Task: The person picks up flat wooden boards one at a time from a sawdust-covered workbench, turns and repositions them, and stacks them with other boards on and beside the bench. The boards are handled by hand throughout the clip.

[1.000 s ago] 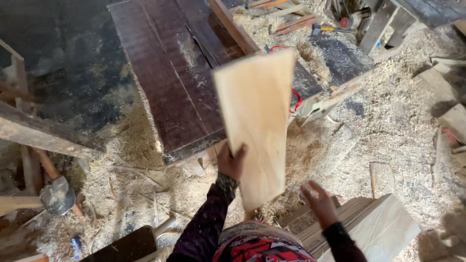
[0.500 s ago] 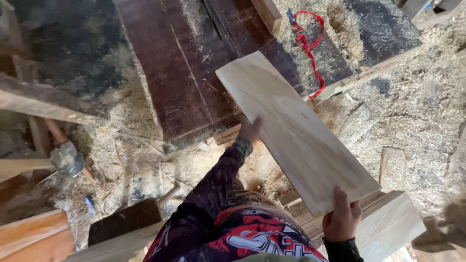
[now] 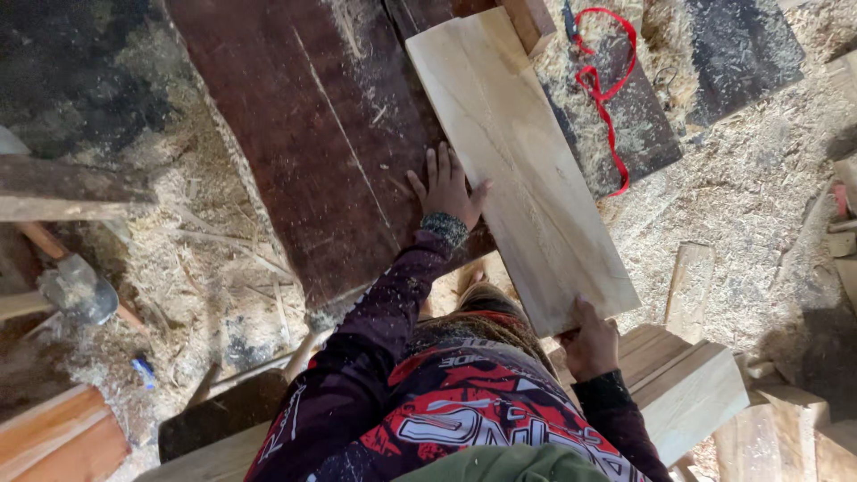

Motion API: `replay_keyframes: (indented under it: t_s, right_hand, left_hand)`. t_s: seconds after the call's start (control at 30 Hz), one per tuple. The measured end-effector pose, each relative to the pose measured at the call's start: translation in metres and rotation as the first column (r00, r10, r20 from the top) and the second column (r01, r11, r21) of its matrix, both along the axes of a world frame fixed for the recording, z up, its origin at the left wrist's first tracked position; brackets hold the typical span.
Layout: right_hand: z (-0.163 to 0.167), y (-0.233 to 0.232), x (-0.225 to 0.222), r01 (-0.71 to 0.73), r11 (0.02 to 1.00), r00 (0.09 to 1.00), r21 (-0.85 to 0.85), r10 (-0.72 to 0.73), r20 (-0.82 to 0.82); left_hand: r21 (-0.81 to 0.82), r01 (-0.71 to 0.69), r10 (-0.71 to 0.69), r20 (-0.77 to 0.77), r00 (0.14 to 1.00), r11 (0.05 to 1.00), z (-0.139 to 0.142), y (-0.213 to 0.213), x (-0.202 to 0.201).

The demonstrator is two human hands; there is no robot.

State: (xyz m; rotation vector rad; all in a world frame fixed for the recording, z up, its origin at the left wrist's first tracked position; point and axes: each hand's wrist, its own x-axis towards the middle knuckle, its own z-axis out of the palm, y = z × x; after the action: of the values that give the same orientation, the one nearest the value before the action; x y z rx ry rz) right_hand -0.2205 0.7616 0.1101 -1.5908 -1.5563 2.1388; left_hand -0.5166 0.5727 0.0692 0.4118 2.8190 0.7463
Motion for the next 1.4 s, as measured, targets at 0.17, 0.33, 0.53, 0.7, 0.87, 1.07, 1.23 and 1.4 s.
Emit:
replay_keyframes:
  t_s: [0.17, 0.33, 0.53, 0.7, 0.87, 1.07, 1.23, 1.4]
  right_hand:
    - [0.005, 0.017, -0.017, -0.737, 0.36, 0.662, 0.572, 0.552, 0.507]
    - [0.002, 0.024, -0.041, -0.803, 0.21, 0.563, 0.558, 0.574, 0.594]
    - [-0.005, 0.024, -0.064, -0.745, 0.161, 0.584, 0.647, 0.626, 0.517]
    - [-0.011, 0.023, -0.078, -0.769, 0.211, 0.578, 0.604, 0.633, 0.515]
    - [-0.018, 0.025, -0.093, -0.811, 0.252, 0.557, 0.529, 0.61, 0.564]
    - [-0.022, 0.017, -0.125, -0.699, 0.223, 0.61, 0.679, 0.682, 0.404]
    - [-0.009, 0.012, -0.145, -0.511, 0.837, 0.859, 0.195, 0.5, 0.107]
    - [0.009, 0.023, -0.132, -0.541, 0.819, 0.809, -0.189, 0.569, 0.146]
  left_hand:
    - [-0.003, -0.004, 0.004, 0.014, 1.0, 1.0, 0.001, 0.005, -0.021]
    - [-0.036, 0.037, -0.037, 0.014, 0.999, 0.999, 0.003, 0.003, -0.044]
    - [-0.085, 0.014, -0.011, 0.035, 0.999, 0.996, -0.002, 0.001, -0.068]
    - [-0.128, 0.007, 0.003, 0.075, 0.997, 0.992, -0.002, -0.001, -0.08]
    - [-0.13, -0.018, 0.029, 0.086, 0.996, 0.991, 0.005, -0.003, -0.094]
    - [-0.165, -0.041, 0.066, 0.148, 0.987, 0.985, 0.009, -0.007, -0.126]
    - [-0.18, -0.056, 0.091, 0.193, 0.977, 0.982, 0.008, -0.01, -0.142]
    - [-0.189, -0.007, 0.033, 0.136, 0.99, 0.982, 0.023, -0.004, -0.082]
